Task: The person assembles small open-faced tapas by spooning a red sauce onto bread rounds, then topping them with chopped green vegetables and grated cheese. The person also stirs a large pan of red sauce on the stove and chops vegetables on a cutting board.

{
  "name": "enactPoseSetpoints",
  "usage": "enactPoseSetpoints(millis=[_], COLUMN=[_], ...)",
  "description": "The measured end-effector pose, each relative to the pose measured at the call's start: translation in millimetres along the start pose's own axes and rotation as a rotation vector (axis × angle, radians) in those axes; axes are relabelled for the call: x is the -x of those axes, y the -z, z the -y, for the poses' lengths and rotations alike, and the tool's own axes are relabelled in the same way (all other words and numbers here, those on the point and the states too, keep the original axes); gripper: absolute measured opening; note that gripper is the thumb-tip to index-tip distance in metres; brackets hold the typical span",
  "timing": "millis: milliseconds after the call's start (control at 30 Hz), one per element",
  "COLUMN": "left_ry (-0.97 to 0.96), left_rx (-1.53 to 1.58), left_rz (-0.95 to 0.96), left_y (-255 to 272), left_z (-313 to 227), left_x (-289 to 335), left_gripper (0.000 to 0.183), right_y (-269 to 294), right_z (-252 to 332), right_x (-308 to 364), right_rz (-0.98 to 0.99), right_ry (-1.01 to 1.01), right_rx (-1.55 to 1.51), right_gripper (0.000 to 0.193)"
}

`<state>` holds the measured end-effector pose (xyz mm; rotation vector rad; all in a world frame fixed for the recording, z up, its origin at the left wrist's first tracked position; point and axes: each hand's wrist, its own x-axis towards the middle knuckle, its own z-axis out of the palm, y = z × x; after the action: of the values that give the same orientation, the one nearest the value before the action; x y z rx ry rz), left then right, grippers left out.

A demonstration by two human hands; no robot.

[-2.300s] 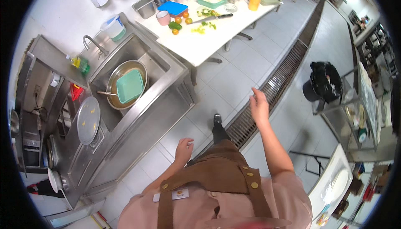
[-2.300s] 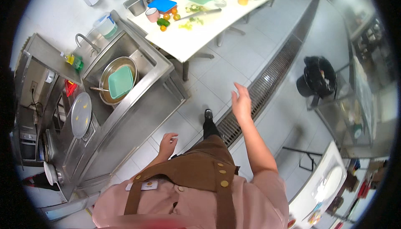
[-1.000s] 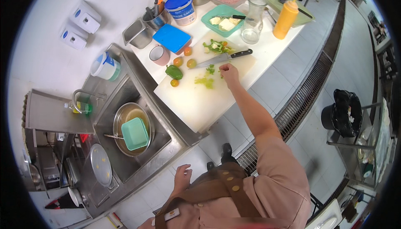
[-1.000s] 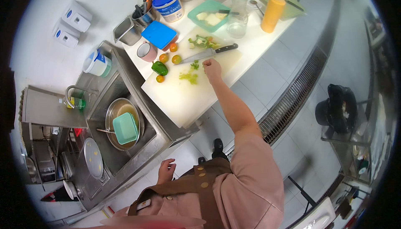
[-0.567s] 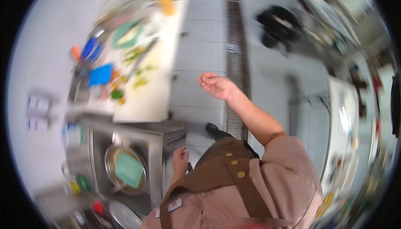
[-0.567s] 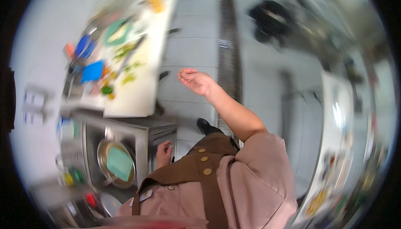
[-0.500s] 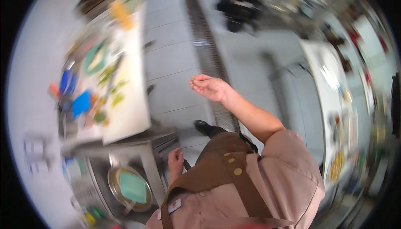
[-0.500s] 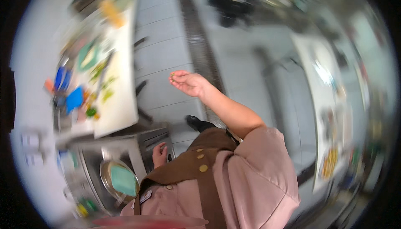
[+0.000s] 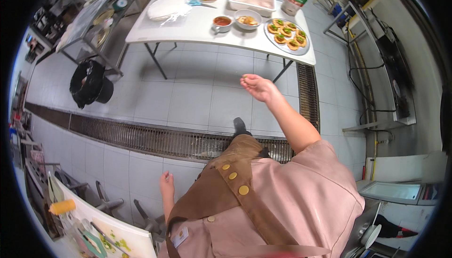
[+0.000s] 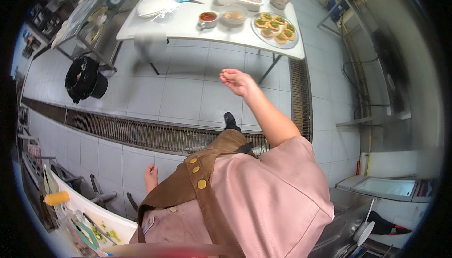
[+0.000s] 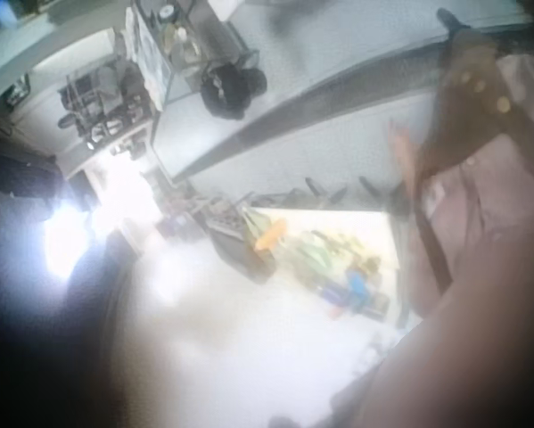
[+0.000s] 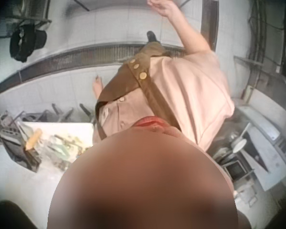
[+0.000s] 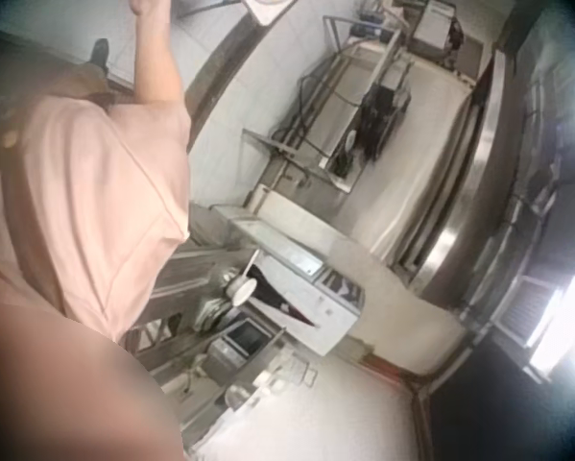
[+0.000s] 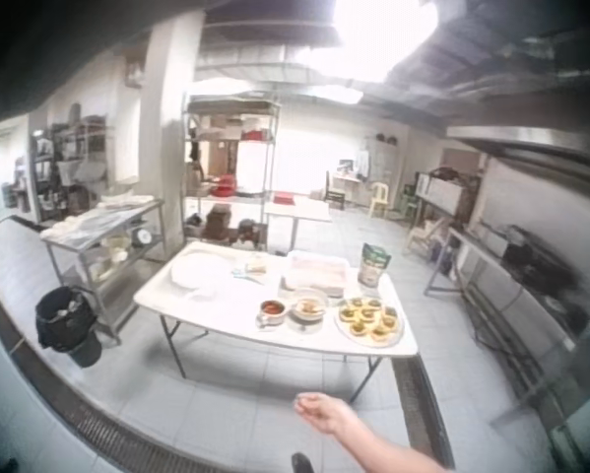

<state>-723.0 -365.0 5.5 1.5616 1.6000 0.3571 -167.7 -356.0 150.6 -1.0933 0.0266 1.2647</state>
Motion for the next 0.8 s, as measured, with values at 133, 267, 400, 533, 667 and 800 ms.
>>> enactPoseSetpoints(millis=[133,267,400,533,667,800], left_ry=[-0.101,-0.109,0.005,0.023,0.122,0.228], left_rx=[0.011,0.053,0.144,0.149,0.271,0.217], left_rz=[0.059,0.109,0.105,0.169,0.120,0.087], left_y=[-47.1,-121.7,-201.8,-254.9,-280.6,-274.9], left_z=[-59.7,-128.8,-188.0,-231.8,-255.7,-259.7], left_x=[-49.9,-77.7,-86.9,-89.1,-84.0,-82.7], left_gripper=[0.035,0.033,0.032,0.032,0.032,0.032], right_y=[91.6,164.3,213.3,246.1,263.0,262.2], right_z=[78.8,171.8,241.7,277.7,284.7,275.2], right_x=[-21.6,-74.5,-146.8,-206.8,-230.7,-226.4], right_rz=[-0.222,-0.347,-0.457,-0.670,-0.626,-0.518], right_ry=[0.151,0.252,0.412,0.658,0.838,0.886], right_rx=[-0.057,0.021,0.223,0.925,1.477,1.649], right_gripper=[0.018,0.018,0.016,0.009,0.016,0.021])
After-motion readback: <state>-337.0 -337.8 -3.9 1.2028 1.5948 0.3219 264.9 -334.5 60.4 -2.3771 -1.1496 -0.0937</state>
